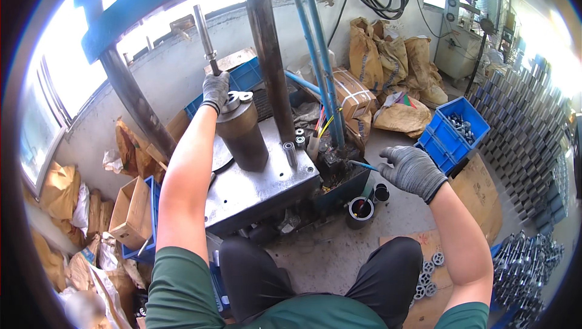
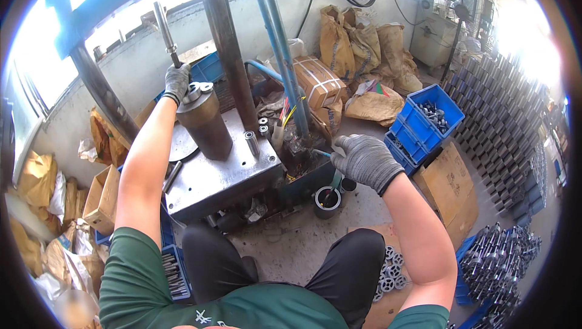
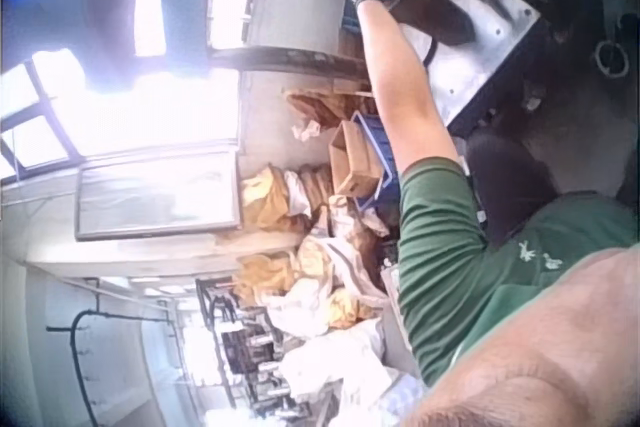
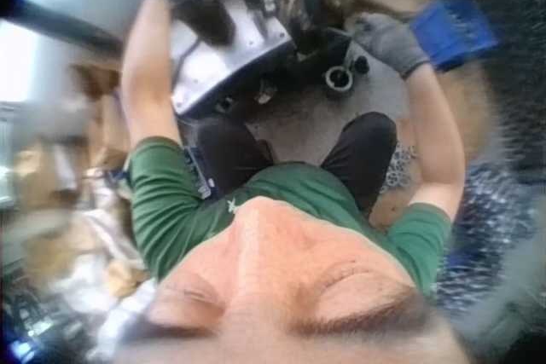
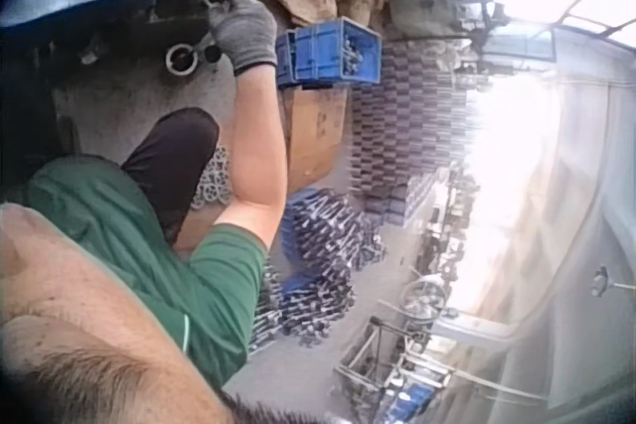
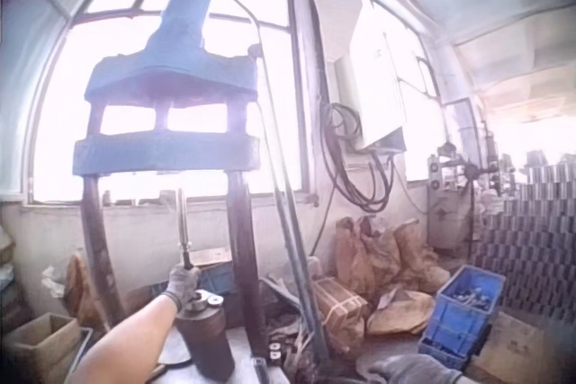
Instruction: Using a hydraulic press to assemble or shape metal components.
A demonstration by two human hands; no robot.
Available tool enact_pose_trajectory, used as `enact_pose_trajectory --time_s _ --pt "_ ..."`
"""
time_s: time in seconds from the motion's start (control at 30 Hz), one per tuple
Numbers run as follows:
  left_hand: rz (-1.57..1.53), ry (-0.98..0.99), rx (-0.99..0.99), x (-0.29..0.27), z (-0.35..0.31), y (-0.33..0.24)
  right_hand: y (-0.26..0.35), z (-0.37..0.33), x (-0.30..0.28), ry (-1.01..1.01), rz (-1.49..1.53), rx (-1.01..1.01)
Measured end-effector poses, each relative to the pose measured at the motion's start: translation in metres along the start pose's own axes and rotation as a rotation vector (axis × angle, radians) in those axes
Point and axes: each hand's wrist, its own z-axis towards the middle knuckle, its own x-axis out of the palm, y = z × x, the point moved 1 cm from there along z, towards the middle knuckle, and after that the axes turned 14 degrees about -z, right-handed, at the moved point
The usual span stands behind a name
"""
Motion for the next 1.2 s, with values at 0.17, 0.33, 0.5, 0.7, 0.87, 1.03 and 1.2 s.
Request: enact_pose_trajectory --time_s 0.17,0.33,0.5,0.7,0.87,1.03,1.2 --pt "0.05 0.22 0.006 -0.014 0.019 0.042 0.002 0.003 0.001 0.0 -0.061 -0.043" --pt "0.02 0.172 0.086 -0.015 -0.012 0.039 0.003 0.004 -0.003 0.12 -0.075 -0.072" --pt "-0.107 0.156 0.249 -0.016 -0.021 0.034 -0.005 -0.001 0.006 0.21 0.007 -0.15" --pt "0.112 0.139 0.215 -0.019 -0.027 0.03 0.004 -0.026 0.016 0.425 0.111 -0.229" --pt "-0.016 0.158 0.164 -0.012 -0.045 0.012 -0.001 -0.074 0.055 0.462 0.052 -0.223" --pt "-0.007 0.155 0.184 -0.018 -0.041 0.015 0.007 -0.087 0.058 0.409 0.083 -0.089" --pt "-0.14 0.134 0.189 -0.02 -0.04 0.014 0.006 -0.086 0.058 0.354 0.052 -0.057"
